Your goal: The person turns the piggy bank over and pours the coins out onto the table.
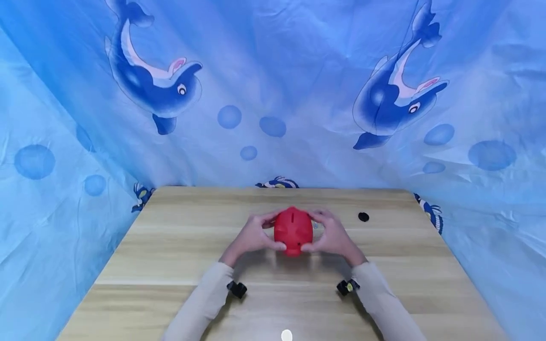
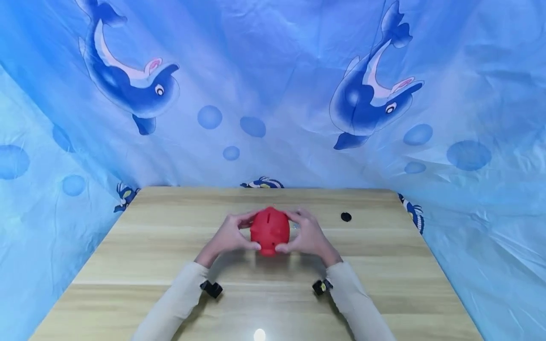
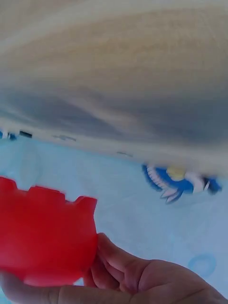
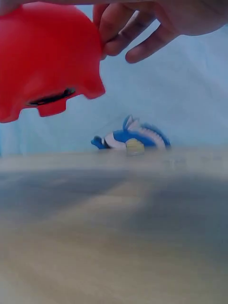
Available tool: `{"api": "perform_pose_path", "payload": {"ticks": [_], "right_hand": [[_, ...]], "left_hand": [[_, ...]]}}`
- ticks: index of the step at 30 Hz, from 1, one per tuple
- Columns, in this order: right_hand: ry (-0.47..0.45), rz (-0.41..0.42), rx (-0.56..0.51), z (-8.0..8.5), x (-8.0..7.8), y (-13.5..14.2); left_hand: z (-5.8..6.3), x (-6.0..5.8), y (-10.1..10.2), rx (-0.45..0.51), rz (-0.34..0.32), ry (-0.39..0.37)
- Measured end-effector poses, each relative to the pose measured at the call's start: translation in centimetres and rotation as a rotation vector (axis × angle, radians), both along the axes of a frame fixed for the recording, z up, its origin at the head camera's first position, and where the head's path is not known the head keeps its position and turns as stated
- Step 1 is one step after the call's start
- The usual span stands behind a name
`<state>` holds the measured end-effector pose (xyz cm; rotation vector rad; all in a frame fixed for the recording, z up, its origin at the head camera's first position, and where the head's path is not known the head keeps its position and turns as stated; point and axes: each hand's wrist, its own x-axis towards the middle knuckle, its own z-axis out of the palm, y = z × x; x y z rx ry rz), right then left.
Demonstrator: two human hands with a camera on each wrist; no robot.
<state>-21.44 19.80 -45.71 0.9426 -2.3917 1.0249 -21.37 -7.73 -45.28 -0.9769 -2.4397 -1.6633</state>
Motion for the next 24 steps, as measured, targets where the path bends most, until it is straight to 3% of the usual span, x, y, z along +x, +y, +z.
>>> {"api": "perform_pose_path", "payload": {"ticks": [5,8,13,17,24], "right_hand": [[-0.043,-0.009,-0.009,0.2,0.1,0.1],[-0.073,-0.018,0.043,0.1,0.1,0.1],[-0.004,0.001,-0.013,0.9,0.2,-0.2],[-0.023,-0.021,0.002,1.1,-0.3,-0.3],[-0.113,-0.041,0.004,-0.4,-0.5,-0.1]], "left_hand": [[-0.5,0.1,0.3,0.035,-0.002,-0.033],[-0.5,0.2,0.3,0.025,0.006,-0.068],[0.5,0.2,0.1,0.031,0.015,-0.002],[0.9,-0.3,0.1,0.022,0.013,-0.013],[-0.4,-0.9,0.3,-0.001,0.005,-0.065]]}}
